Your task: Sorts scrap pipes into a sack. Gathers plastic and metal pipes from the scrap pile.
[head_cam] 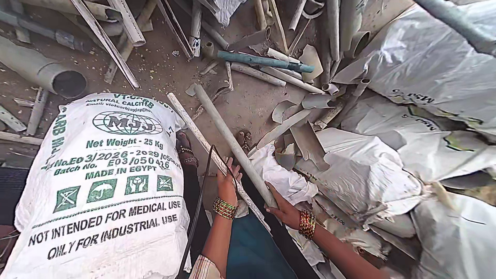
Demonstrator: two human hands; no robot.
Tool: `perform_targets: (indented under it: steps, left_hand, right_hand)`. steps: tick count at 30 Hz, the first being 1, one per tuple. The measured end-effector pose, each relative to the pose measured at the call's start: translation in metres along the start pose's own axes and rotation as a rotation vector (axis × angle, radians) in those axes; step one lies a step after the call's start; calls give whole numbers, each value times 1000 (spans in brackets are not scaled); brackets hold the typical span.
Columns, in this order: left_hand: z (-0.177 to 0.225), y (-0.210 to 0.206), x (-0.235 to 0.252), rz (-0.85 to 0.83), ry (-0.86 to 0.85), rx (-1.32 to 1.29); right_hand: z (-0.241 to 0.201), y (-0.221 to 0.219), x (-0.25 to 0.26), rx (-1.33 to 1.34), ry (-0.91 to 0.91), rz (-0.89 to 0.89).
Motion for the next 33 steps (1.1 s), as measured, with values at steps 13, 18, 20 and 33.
perform_targets:
  steps: [13, 18, 20, 33]
  left_hand:
    - [0, 5, -2, 101, -135, -174]
    - [0, 5, -1, 78, -135, -234]
    - [-2, 4, -1, 66, -125, -249]
    - [-9, 0, 5, 110, 34, -287]
  right_hand:
    - [-74, 163, 86, -606, 38, 14]
    - [-165, 292, 162, -785, -124, 427]
    - [-201, 312, 181, -841, -161, 488]
    - [-151, 288, 248, -893, -259, 425]
Point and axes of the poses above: each hand's wrist, its own x-axis towards the middle knuckle, its own y-axis out of the back of the hand, z = x × y, the point moved 6 cm from there along x, towards the middle knuckle, and after that the axes turned 10 degrees about -z, right-handed, at the moved point
